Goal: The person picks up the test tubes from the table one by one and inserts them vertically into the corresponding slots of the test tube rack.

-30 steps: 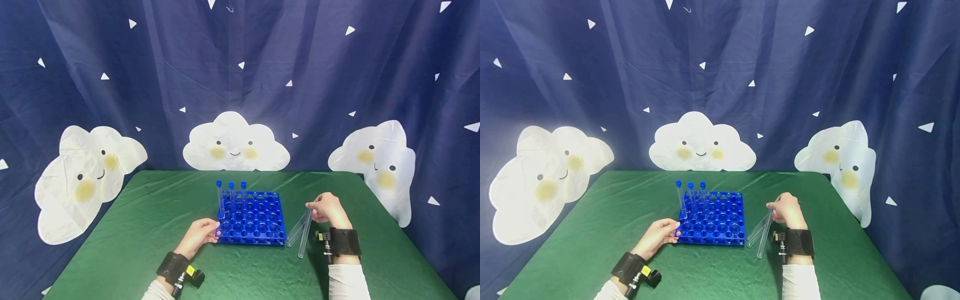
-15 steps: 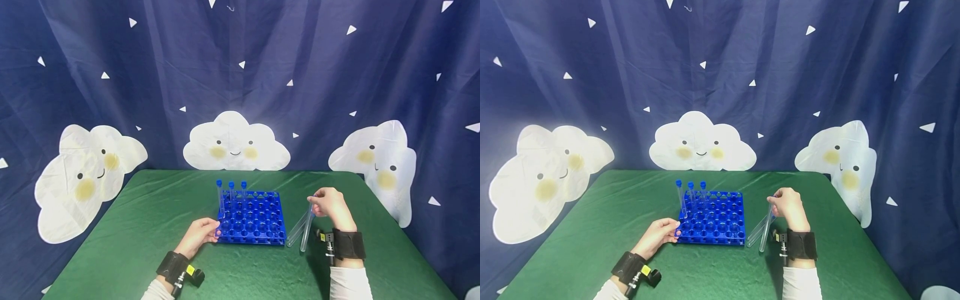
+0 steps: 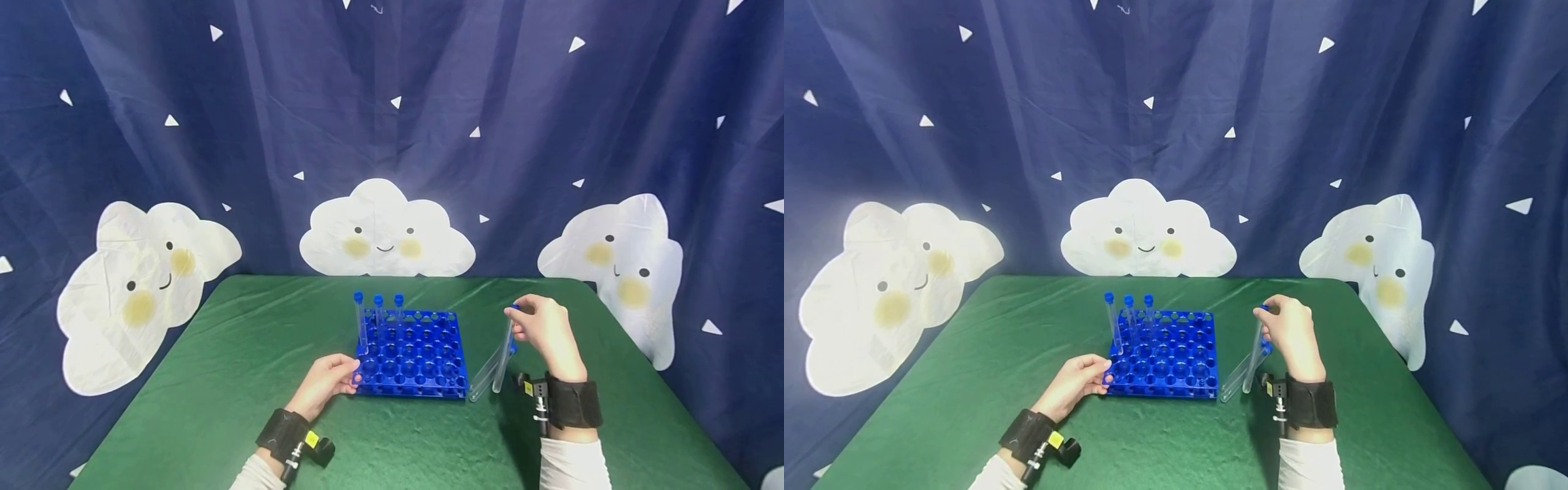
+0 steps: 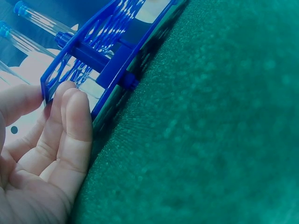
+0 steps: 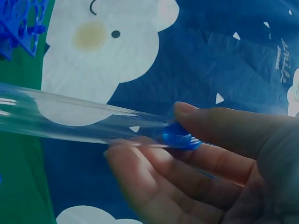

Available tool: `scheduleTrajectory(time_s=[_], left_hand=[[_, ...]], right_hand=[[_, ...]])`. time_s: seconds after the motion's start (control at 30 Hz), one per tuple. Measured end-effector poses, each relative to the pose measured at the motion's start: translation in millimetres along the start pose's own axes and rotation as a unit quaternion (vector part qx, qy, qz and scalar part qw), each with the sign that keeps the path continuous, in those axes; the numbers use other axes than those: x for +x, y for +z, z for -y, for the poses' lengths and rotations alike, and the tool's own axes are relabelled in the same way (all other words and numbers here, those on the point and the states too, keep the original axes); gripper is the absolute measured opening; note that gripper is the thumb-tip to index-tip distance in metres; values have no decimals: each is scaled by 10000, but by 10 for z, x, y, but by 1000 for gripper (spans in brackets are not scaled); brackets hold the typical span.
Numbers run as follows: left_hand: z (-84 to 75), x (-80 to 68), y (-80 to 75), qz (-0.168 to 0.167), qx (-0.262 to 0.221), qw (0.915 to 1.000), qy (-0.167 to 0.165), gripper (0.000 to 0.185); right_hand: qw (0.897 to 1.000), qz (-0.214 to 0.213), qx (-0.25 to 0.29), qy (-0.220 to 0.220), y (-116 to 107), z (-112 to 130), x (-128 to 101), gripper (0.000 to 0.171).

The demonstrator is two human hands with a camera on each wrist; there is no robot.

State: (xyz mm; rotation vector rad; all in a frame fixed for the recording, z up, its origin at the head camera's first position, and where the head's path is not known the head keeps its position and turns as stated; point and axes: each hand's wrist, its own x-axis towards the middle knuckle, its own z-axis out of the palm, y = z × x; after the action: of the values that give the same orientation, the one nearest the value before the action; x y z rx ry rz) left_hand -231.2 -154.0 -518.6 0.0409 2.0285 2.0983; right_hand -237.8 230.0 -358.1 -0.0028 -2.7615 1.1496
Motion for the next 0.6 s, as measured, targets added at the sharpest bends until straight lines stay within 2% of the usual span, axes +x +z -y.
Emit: scheduleTrajectory(time_s=[0.13, 0.33, 0.47, 0.6], left_hand=[[-12, -6, 1, 11, -26, 10000, -30, 28], [-33, -21, 7, 41, 7, 10000, -25, 32], [-43, -25, 9, 52, 9, 10000, -30, 34], [-45, -19, 7, 44, 1, 10000, -57, 35]], right_hand=[[9981, -506, -78, -335, 26, 43, -23, 23], [9890, -1286, -192, -710, 129, 149, -47, 24], [9802, -1689, -82, -1030, 221, 241, -54, 24], [9670, -2089, 5, -1457, 330, 324, -61, 22]])
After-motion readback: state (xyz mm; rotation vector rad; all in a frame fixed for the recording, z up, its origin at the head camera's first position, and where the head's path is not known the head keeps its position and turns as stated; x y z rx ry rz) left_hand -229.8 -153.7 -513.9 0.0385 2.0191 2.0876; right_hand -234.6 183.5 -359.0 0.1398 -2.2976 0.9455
